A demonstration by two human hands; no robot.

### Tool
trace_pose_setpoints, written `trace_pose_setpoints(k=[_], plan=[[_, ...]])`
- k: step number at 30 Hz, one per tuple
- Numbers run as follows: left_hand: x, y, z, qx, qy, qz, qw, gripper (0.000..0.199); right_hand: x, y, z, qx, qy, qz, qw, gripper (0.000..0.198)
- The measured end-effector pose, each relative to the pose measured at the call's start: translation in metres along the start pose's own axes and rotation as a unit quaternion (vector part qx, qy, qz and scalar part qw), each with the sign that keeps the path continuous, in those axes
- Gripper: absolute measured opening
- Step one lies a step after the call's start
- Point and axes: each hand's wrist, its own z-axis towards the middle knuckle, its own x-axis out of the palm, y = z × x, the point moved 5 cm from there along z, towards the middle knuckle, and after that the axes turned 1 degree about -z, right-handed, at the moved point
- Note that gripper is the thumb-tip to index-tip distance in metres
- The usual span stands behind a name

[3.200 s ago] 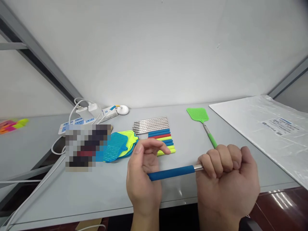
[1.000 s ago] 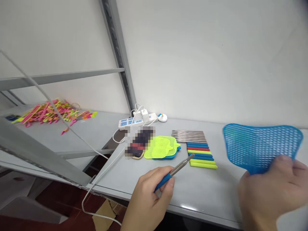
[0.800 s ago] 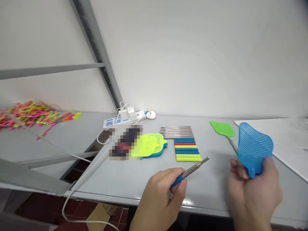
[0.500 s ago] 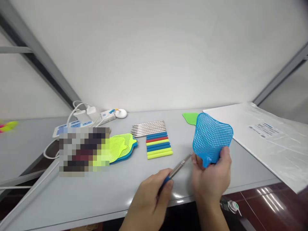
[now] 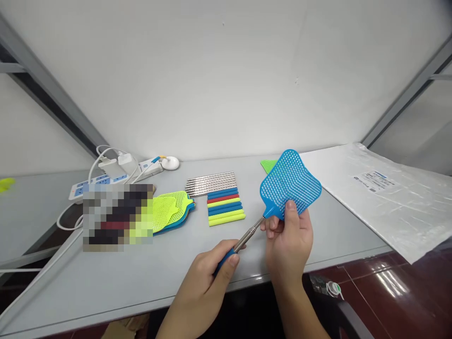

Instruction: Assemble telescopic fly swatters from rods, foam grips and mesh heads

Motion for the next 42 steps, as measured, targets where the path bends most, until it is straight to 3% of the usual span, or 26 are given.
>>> trace_pose_setpoints(k=[12, 15, 18, 20, 26, 30, 36, 39, 42], plan=[[-0.001, 0.001, -0.001, 0.003, -0.004, -0.003, 1.000, 0.030, -0.007, 0.007, 0.010, -0.055, 0.045, -0.033, 0.997, 0.012], [-0.002, 0.005, -0.001, -0.013, -0.003, -0.001, 1.000, 0.033, -0.013, 0.013, 0.017, -0.046, 0.138, -0.084, 0.986, 0.020], [-0.003, 0.008, -0.003, -0.038, 0.005, -0.003, 0.999, 0.036, -0.020, 0.019, 0.019, -0.013, 0.261, -0.157, 0.952, 0.028], [-0.004, 0.007, -0.006, -0.054, 0.007, -0.014, 0.998, 0.037, -0.027, 0.024, 0.017, 0.005, 0.295, -0.187, 0.937, 0.026], [-0.010, -0.008, -0.018, -0.134, -0.041, -0.030, 0.990, 0.036, -0.022, 0.035, 0.005, 0.037, 0.285, -0.189, 0.939, 0.028], [-0.023, -0.029, -0.012, -0.065, -0.049, 0.062, 0.995, 0.033, -0.013, 0.028, 0.006, 0.048, 0.272, -0.175, 0.945, 0.030], [-0.042, -0.058, -0.003, 0.008, -0.051, 0.221, 0.974, 0.032, -0.002, 0.010, -0.004, 0.042, 0.331, -0.198, 0.922, 0.033], [-0.037, -0.067, -0.012, 0.044, -0.037, 0.210, 0.976, 0.031, 0.000, 0.011, -0.012, 0.034, 0.292, -0.162, 0.942, 0.035], [-0.039, -0.057, -0.029, 0.050, -0.032, 0.148, 0.987, 0.041, 0.003, 0.012, -0.016, 0.032, 0.257, -0.119, 0.959, 0.033]])
